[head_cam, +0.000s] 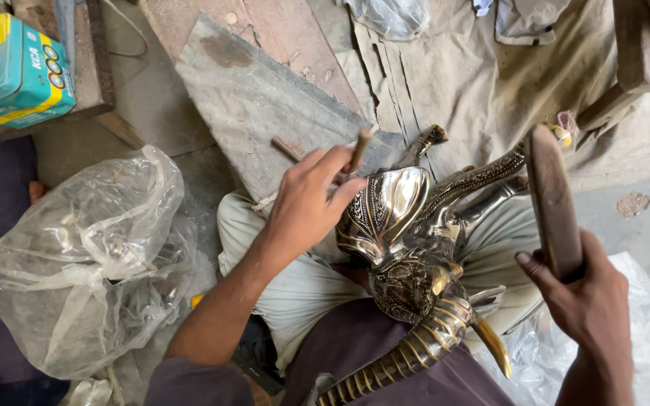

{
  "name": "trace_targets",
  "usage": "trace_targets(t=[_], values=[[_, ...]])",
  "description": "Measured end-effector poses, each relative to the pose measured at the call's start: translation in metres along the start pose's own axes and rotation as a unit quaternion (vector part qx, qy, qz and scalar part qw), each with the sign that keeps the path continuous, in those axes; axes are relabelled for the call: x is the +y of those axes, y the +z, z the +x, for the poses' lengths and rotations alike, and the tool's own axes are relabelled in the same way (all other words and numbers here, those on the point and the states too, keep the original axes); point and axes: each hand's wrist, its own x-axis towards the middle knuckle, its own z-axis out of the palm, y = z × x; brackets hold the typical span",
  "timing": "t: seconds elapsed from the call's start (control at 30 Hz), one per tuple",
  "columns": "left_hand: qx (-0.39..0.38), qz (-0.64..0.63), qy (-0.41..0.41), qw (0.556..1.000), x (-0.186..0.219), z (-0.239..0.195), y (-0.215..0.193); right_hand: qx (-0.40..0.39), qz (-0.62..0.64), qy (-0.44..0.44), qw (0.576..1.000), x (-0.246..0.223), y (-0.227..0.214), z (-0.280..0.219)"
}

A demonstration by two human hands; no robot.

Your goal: The person is engraving a metal elephant statue using a chisel and hammer. They repeatedly strike the chisel to create detailed patterns on the statue's surface.

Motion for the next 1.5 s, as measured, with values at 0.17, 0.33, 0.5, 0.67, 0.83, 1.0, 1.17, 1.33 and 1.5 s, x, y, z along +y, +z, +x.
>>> trace_targets(t=[0.17, 0.33, 0.5, 0.67, 0.83, 1.0, 1.17, 1.33, 1.5], values=[[-0.112, -0.046, -0.065, 0.991, -0.002, 0.040, 0.015, 0.063, 0.053, -0.101, 0.991, -0.016, -0.003, 0.005], [-0.128, -0.123, 0.013, 0.984, -0.007, 0.049, 0.018, 0.096, 0.050, -0.167, 0.980, -0.041, -0.011, 0.006], [-0.164, -0.076, 0.013, 0.983, -0.015, 0.049, 0.021, 0.156, -0.059, -0.272, 0.948, -0.074, -0.028, 0.009], [-0.122, -0.049, 0.141, 0.981, -0.021, 0.047, 0.025, 0.162, -0.160, -0.274, 0.934, -0.104, -0.046, 0.013], [-0.126, -0.013, 0.135, 0.983, -0.020, 0.048, 0.028, 0.129, -0.087, -0.310, 0.938, -0.116, -0.057, 0.018], [-0.123, -0.015, 0.158, 0.980, -0.019, 0.048, 0.027, 0.117, -0.317, -0.306, 0.890, -0.121, -0.062, 0.026], [-0.138, -0.019, 0.146, 0.979, -0.019, 0.048, 0.027, 0.122, -0.272, -0.303, 0.905, -0.124, -0.060, 0.023], [-0.139, -0.007, 0.155, 0.978, -0.019, 0.049, 0.026, 0.122, -0.186, -0.274, 0.936, -0.123, -0.059, 0.019], [-0.150, 0.000, 0.148, 0.978, -0.017, 0.050, 0.024, 0.101, -0.097, -0.221, 0.965, -0.126, -0.059, 0.016]])
